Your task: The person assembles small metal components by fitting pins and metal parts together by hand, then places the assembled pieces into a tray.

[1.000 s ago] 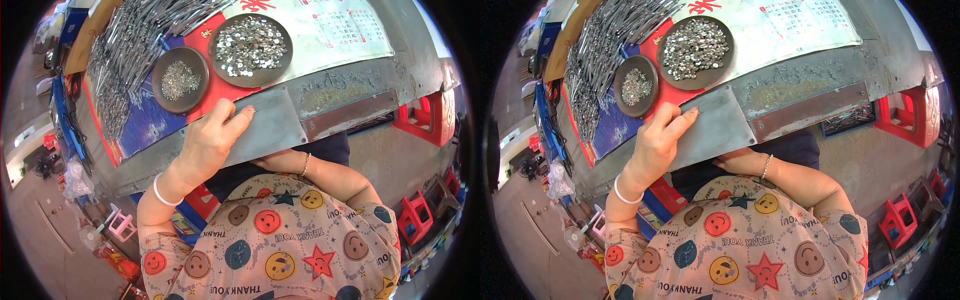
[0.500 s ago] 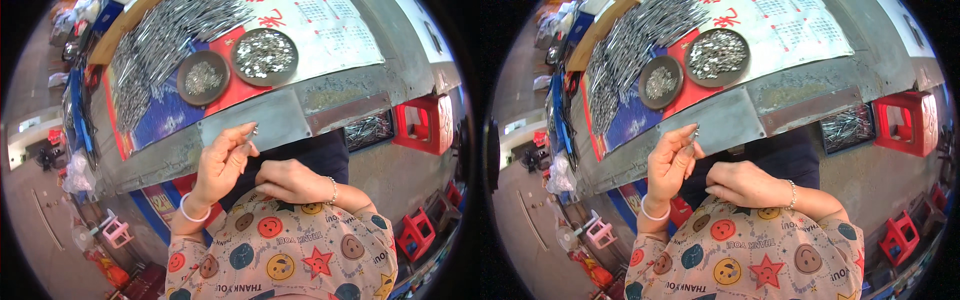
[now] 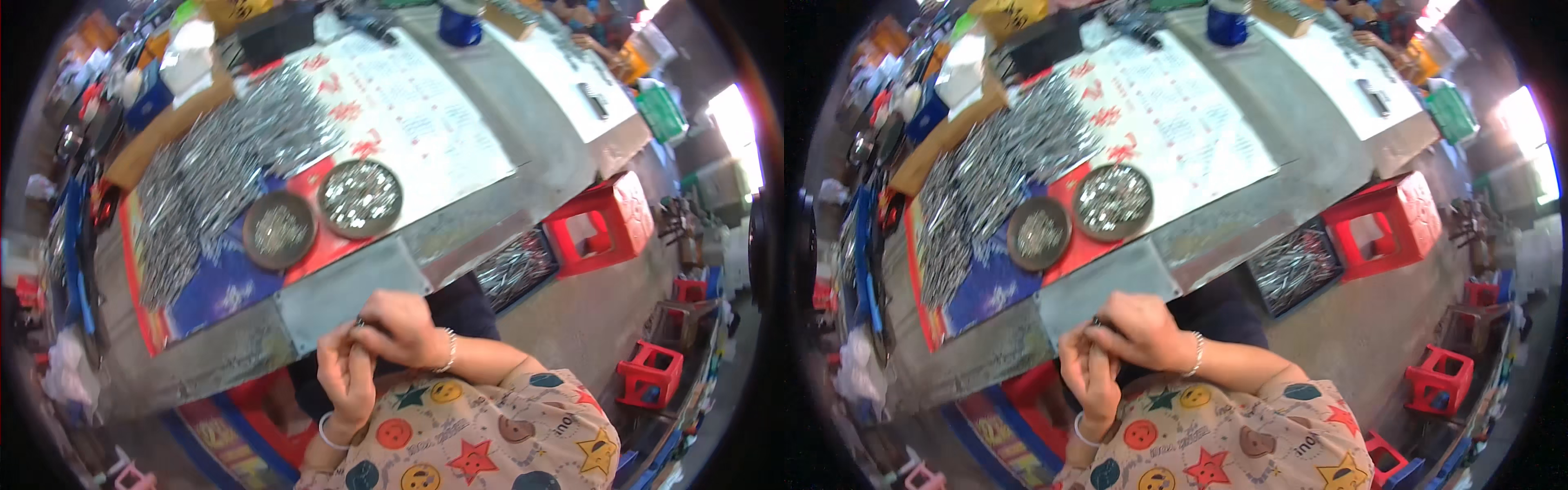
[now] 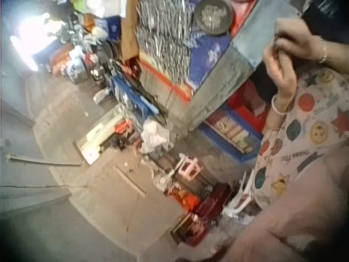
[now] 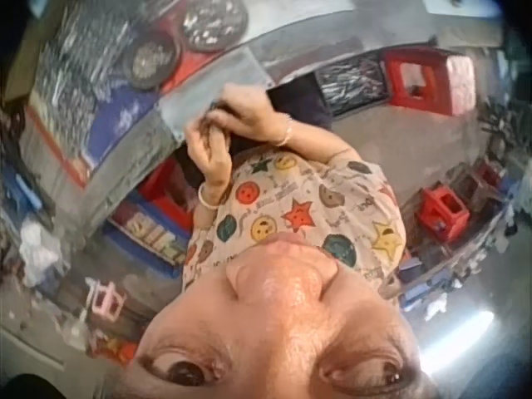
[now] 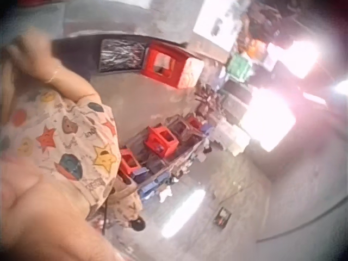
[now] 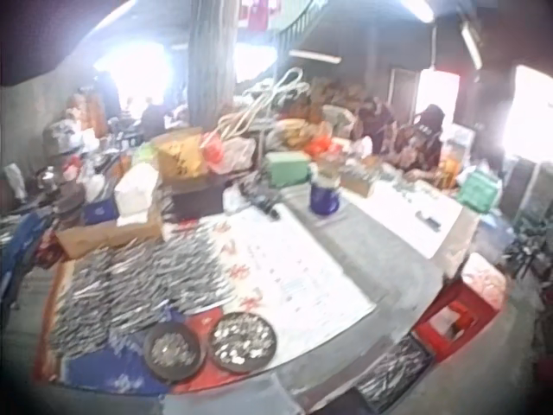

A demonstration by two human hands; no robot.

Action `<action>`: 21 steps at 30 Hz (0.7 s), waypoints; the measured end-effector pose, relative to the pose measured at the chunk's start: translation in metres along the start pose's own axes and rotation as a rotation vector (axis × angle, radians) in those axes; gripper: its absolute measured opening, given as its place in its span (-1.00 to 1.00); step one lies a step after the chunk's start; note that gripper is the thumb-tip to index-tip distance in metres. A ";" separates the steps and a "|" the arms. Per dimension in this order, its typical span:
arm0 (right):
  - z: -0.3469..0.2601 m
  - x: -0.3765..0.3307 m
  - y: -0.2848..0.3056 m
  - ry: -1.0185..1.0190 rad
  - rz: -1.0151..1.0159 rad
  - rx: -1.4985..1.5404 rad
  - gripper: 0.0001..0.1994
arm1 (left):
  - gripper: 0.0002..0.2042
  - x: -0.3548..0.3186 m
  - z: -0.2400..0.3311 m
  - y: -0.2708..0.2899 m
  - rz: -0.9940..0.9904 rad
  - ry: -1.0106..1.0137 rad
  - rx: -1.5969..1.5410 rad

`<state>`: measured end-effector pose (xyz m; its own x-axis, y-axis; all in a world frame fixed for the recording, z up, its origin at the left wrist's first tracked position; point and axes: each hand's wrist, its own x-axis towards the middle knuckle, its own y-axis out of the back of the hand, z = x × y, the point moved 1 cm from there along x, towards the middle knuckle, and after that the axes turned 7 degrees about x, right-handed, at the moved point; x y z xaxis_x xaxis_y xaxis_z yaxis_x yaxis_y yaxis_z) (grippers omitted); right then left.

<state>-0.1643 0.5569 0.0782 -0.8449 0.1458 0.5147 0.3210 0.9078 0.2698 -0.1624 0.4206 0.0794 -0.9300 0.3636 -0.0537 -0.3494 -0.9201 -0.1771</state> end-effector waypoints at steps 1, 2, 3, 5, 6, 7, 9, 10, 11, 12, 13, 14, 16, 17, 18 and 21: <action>0.000 -0.003 -0.005 0.065 0.032 -0.046 -0.83 | -0.79 -0.001 -0.001 -0.004 0.036 -0.017 0.000; 0.001 -0.005 -0.007 0.085 0.033 -0.107 -0.84 | -0.80 -0.002 -0.002 -0.007 0.076 -0.033 0.003; -0.001 -0.007 -0.006 0.079 0.012 -0.129 -0.84 | -0.80 -0.005 -0.004 -0.009 0.090 -0.022 -0.005; -0.003 -0.011 -0.004 0.047 -0.025 -0.161 -0.86 | -0.80 -0.009 -0.012 -0.008 0.068 -0.024 -0.052; -0.004 -0.012 -0.004 0.058 -0.025 -0.167 -0.86 | -0.80 -0.009 -0.014 -0.007 0.061 -0.015 -0.082; -0.004 -0.014 -0.005 -0.037 -0.025 -0.087 -0.87 | -0.80 -0.009 -0.017 -0.010 0.076 -0.018 -0.113; -0.004 -0.010 -0.003 -0.220 -0.030 0.109 -0.88 | -0.79 -0.007 -0.016 -0.013 0.088 -0.068 -0.056; -0.007 -0.007 -0.002 -0.211 -0.033 0.107 -0.88 | -0.78 -0.007 -0.015 -0.015 0.100 -0.107 0.004; -0.009 -0.004 0.000 -0.297 -0.008 0.264 -0.88 | -0.78 -0.007 -0.014 -0.017 0.101 -0.115 0.001; -0.009 -0.001 0.001 -0.379 0.020 0.421 -0.88 | -0.80 -0.007 -0.013 -0.020 0.118 -0.122 -0.028; -0.004 -0.002 -0.002 -0.268 0.088 0.366 -0.86 | -0.81 -0.007 -0.012 -0.021 0.133 -0.128 -0.057; -0.005 -0.002 -0.004 -0.205 0.101 0.319 -0.85 | -0.82 -0.007 -0.020 -0.019 0.168 -0.146 -0.019; -0.003 -0.001 -0.009 -0.054 0.131 0.271 -0.82 | -0.83 -0.008 -0.016 -0.021 0.172 -0.113 -0.054; 0.000 -0.004 -0.009 -0.045 0.137 0.267 -0.82 | -0.84 -0.008 -0.014 -0.021 0.180 -0.072 -0.086; 0.004 -0.008 -0.011 -0.031 0.100 0.215 -0.82 | -0.84 -0.009 -0.013 -0.020 0.156 -0.051 -0.082; 0.011 -0.016 -0.010 -0.032 -0.024 0.134 -0.76 | -0.84 -0.012 -0.014 -0.021 0.152 -0.038 -0.064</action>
<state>-0.1590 0.5495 0.0583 -0.8655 0.1339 0.4827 0.2424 0.9553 0.1695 -0.1427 0.4376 0.0698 -0.9757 0.2138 -0.0479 -0.1972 -0.9524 -0.2325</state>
